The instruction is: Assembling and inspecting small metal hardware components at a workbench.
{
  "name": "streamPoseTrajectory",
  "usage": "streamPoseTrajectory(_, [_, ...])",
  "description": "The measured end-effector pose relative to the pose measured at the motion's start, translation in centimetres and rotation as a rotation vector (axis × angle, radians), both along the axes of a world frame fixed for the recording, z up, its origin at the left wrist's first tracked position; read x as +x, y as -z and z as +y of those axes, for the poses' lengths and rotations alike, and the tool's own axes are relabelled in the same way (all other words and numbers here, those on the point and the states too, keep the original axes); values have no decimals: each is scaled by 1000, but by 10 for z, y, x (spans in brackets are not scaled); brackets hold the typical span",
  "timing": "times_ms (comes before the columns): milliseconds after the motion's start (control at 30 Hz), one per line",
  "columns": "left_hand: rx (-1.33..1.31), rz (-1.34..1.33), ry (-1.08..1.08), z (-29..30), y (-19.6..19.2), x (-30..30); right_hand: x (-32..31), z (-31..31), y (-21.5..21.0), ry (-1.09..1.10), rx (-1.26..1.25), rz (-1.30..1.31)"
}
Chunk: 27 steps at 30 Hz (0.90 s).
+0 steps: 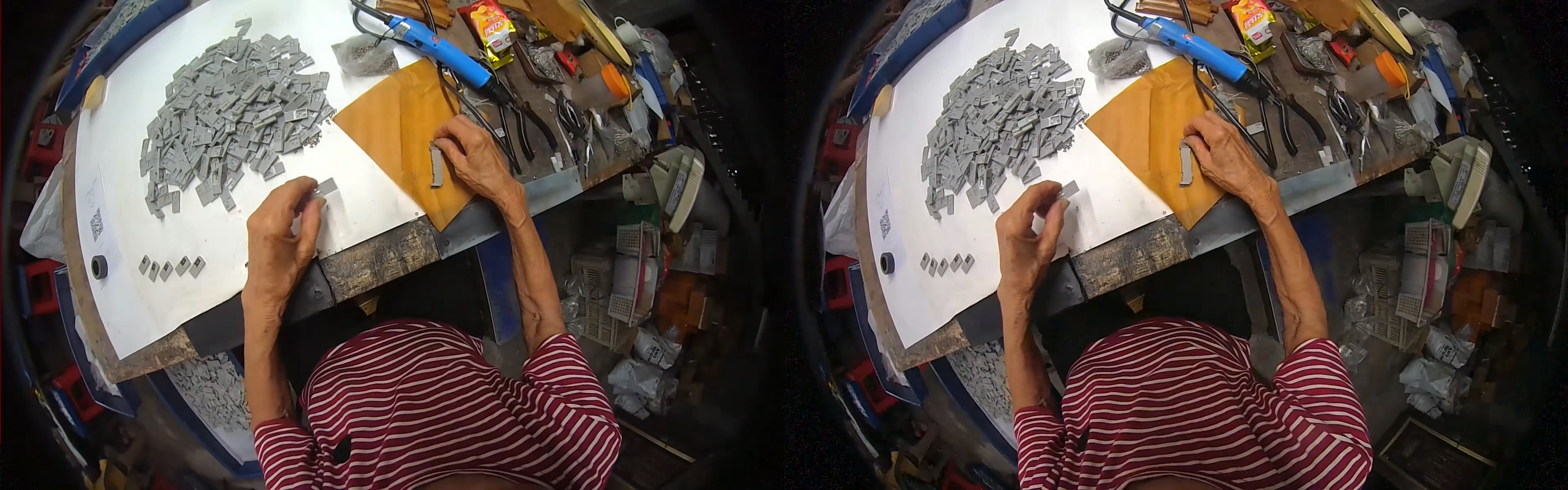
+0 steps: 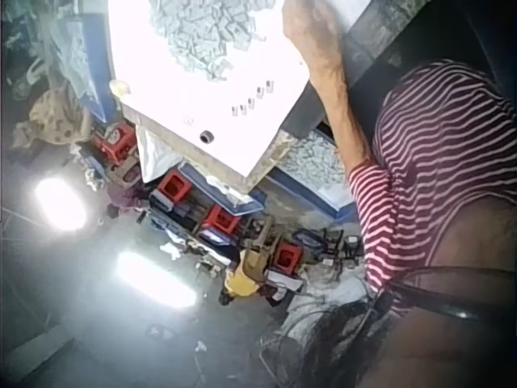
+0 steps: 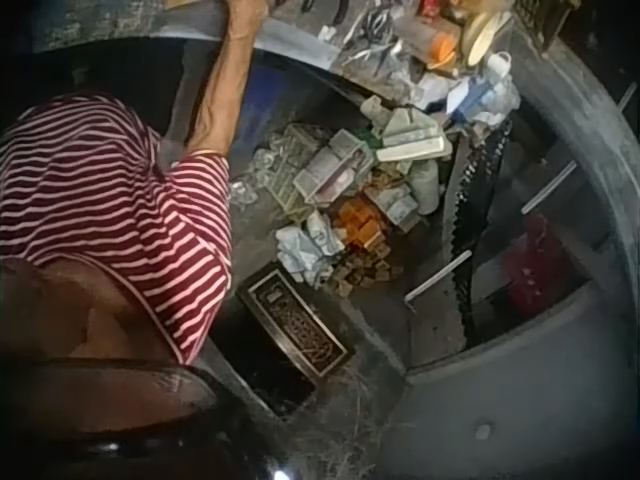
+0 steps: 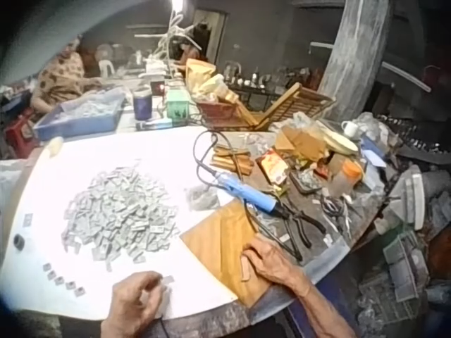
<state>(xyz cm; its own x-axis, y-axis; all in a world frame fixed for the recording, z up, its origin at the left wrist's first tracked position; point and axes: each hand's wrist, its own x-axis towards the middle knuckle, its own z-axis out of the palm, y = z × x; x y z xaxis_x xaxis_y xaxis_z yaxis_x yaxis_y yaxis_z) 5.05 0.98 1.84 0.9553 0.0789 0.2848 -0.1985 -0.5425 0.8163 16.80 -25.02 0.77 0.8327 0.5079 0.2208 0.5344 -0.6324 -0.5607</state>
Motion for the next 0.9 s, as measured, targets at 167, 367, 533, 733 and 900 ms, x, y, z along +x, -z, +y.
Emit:
streamPoseTrajectory(167, [49,-30,32,-7,5,10,2,-1,-1,-39,-53,-5])
streamPoseTrajectory(367, [-1,-21,26,-11,12,11,3,-1,0,-70,-98,-49])
streamPoseTrajectory(533, [-37,-79,23,-12,17,11,3,2,5,-48,-100,-119])
streamPoseTrajectory(733, [-57,-65,43,-12,15,10,3,3,9,-55,-115,-209])
streamPoseTrajectory(900, [-59,-65,54,-13,15,9,5,3,7,-93,-147,-264])
